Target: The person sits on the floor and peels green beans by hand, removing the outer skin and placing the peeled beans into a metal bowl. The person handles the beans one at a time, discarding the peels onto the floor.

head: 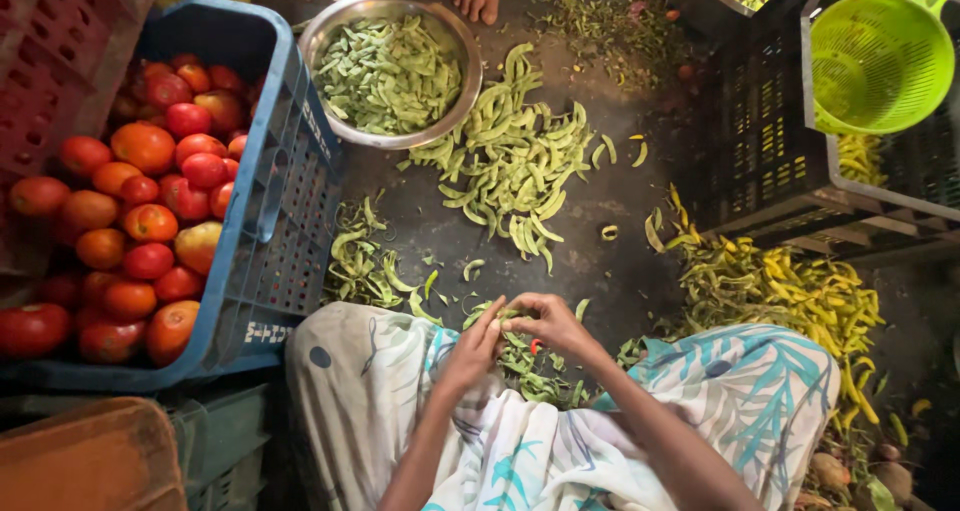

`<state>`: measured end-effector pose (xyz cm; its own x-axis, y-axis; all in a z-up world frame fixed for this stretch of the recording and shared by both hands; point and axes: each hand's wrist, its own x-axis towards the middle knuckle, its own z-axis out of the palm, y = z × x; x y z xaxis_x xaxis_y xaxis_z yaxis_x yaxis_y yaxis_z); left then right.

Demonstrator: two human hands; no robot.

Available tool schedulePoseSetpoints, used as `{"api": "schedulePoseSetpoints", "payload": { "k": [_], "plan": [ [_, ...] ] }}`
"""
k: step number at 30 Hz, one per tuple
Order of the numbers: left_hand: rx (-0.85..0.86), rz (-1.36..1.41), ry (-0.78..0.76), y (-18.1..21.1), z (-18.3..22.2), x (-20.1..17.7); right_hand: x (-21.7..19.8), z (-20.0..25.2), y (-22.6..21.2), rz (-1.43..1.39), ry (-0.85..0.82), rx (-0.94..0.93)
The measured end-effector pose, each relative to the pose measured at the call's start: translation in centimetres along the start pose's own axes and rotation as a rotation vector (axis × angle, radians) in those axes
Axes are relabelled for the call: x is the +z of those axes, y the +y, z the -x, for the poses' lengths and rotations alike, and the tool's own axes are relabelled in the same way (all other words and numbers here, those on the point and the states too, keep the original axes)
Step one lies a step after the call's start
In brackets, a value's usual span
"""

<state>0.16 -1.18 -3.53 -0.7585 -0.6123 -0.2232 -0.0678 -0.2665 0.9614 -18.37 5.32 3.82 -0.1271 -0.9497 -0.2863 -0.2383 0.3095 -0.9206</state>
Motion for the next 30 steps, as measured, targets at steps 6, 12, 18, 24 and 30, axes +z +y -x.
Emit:
{"api": "schedulePoseSetpoints", "payload": {
  "k": [6,12,18,24,30],
  "plan": [
    [0.197,-0.695,0.177,2.5,1.5,1.7,-0.2,0.3,-1.2,0.142,0.041,-0.036],
    [0.192,-0.97,0.059,2.5,2.2,1.8,0.0,1.6,-3.1,0.76,-0.226,-0.173],
    [-0.021,0.066,0.339,-1.7,-0.5,3.3,0.7,1.2,-5.4,0.864,0.114,-0.569],
    [0.008,0.642,0.256,-3.3,-1.0,2.8,1.6,-0.7,3.7,-0.152,0.579,0.022],
    [0.291,-0.21,0.762,3.5,0.8,1.1,-0.7,-8.2,4.4,-1.196,0.277,0.324]
  ]
}}
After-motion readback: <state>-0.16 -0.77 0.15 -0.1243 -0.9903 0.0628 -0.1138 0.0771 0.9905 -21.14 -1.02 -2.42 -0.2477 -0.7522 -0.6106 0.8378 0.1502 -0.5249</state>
